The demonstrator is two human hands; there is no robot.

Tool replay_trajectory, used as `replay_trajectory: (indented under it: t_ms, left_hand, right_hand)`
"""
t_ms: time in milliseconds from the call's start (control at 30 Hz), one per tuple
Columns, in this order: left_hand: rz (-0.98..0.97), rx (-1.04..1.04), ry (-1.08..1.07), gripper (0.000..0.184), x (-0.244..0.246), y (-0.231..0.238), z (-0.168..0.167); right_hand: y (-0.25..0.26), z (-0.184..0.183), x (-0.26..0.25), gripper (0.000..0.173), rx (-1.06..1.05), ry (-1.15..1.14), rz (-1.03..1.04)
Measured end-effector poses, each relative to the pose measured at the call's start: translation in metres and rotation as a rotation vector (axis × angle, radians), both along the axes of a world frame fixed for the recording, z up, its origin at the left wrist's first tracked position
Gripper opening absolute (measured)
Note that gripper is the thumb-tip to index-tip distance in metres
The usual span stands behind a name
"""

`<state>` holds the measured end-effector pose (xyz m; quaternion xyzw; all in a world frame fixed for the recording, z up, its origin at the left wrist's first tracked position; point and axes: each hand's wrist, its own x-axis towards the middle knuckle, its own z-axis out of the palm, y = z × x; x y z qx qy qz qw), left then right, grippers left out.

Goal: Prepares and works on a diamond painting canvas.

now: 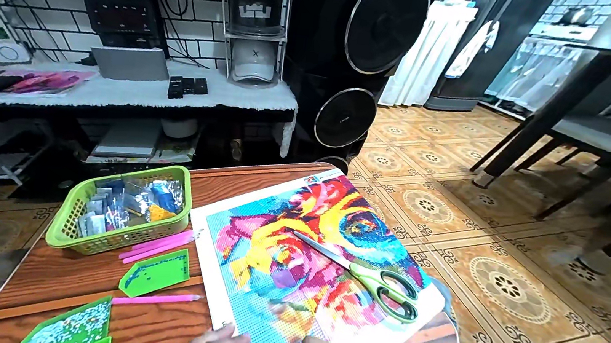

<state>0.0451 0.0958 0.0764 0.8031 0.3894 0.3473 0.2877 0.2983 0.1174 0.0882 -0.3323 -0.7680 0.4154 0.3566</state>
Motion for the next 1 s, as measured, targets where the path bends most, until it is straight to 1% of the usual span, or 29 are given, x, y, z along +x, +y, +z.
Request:
replay_trajectory:
  t_ms: [67,200,267,333,367,433,467,533,600,667,733,833,900,1000]
  left_hand:
    - [0.031,0.013,0.021,0.038,0.001,0.001,0.0]
    - [0.137,0.009,0.084,0.056,0.005,0.002,-0.001]
    - [0.196,0.012,0.127,0.069,0.008,0.002,-0.002]
    - [0.205,0.025,0.149,0.075,0.009,0.002,-0.003]
    - [0.205,0.033,0.164,0.075,0.01,0.003,-0.003]
    - [0.211,0.042,0.181,0.072,0.01,0.003,-0.004]
    - [0.215,0.043,0.19,0.071,0.01,0.002,-0.003]
    - [0.217,0.047,0.203,0.069,0.009,0.002,-0.003]
    - [0.209,0.046,0.183,0.066,0.007,0.002,-0.003]
    - [0.196,0.026,0.161,0.064,0.005,0.001,-0.002]
    - [0.182,0.002,0.141,0.065,0.004,0.0,0.0]
    - [0.175,0.006,0.149,0.065,0.003,0.0,0.001]
    - [0.17,0.005,0.149,0.064,0.003,0.0,0.001]
    - [0.164,0.007,0.131,0.069,0.002,0.001,0.0]
  right_hand:
    - [0.004,0.004,0.006,0.023,0.008,-0.002,-0.057]
    - [0.007,0.005,0.017,0.024,0.104,-0.086,-0.191]
    - [0.008,0.001,0.02,0.024,0.106,-0.11,-0.18]
    - [0.008,-0.005,0.02,0.027,0.141,-0.13,-0.119]
    - [0.007,-0.007,0.019,0.03,0.184,-0.146,-0.076]
    - [0.004,-0.01,0.015,0.043,0.305,-0.224,0.011]
    - [0.002,-0.011,0.012,0.045,0.35,-0.27,0.046]
    - [-0.001,-0.014,0.007,0.036,0.406,-0.313,0.073]
    - [0.0,-0.015,0.007,0.026,0.417,-0.295,0.092]
    - [0.003,-0.013,0.009,0.021,0.378,-0.259,0.143]
    - [0.005,-0.011,0.011,0.021,0.323,-0.22,0.184]
    - [0.007,-0.009,0.01,0.018,0.227,-0.148,0.178]
    - [0.009,-0.006,0.009,0.017,0.132,-0.09,0.156]
    - [0.017,0.003,0.011,0.015,-0.078,-0.025,0.179]
